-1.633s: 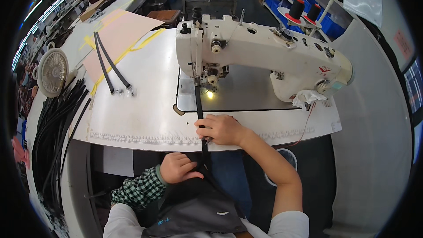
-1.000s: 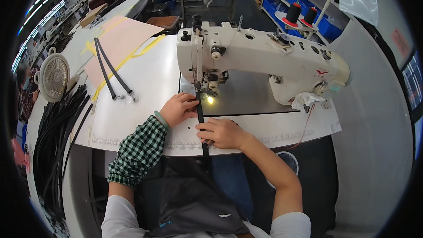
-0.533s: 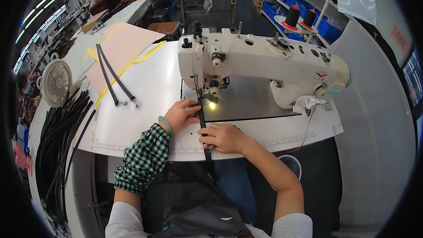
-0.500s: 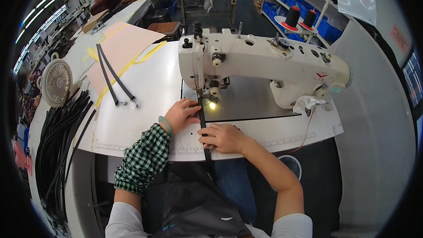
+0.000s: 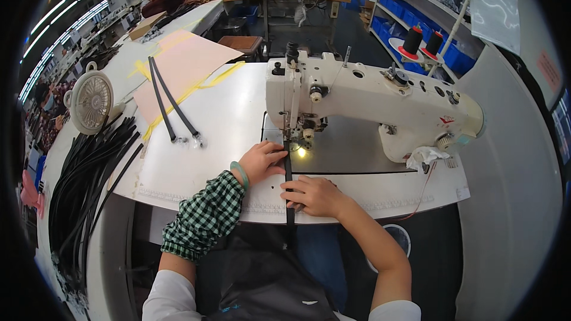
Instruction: The person operates an industrial sewing machine to stitch long black straps. They repeatedly feed each strap through the machine, guide it under the needle, and remove the finished piece to place it aside. The process is repeated for multiple straps throughout the clip.
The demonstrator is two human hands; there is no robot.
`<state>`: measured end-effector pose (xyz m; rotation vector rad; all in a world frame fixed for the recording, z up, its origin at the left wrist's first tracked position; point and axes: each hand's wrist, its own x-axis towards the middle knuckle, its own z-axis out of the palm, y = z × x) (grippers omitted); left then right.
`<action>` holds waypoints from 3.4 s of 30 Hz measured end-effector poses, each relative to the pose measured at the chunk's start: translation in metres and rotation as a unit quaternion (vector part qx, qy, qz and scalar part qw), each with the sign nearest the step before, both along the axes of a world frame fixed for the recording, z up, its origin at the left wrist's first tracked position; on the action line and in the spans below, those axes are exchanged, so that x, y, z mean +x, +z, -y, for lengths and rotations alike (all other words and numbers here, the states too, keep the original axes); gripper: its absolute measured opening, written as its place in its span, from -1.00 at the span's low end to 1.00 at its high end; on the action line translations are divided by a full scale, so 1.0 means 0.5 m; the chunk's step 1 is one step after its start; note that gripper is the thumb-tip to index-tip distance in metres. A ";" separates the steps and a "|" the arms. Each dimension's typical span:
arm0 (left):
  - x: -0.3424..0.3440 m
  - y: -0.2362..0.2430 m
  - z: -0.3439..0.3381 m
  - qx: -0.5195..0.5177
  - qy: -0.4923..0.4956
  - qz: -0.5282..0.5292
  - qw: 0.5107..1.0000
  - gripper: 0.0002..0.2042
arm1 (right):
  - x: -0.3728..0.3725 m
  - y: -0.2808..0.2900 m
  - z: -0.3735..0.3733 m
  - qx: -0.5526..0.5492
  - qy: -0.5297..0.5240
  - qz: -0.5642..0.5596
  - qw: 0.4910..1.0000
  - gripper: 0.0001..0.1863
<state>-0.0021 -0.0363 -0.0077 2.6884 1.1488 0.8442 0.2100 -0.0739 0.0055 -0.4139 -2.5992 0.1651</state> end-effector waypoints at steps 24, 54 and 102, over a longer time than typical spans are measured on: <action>0.004 0.010 0.004 -0.013 -0.004 0.003 1.000 -0.59 | 0.007 -0.002 0.000 -0.010 -0.001 -0.005 1.000 -0.73; -0.003 0.009 0.005 -0.014 -0.003 0.006 1.000 -0.58 | 0.000 -0.008 -0.003 0.016 0.003 -0.046 0.999 -0.74; 0.054 -0.015 0.002 0.066 0.149 -0.018 0.986 -0.85 | 0.420 0.208 -0.135 0.109 -0.434 -0.641 0.624 -0.73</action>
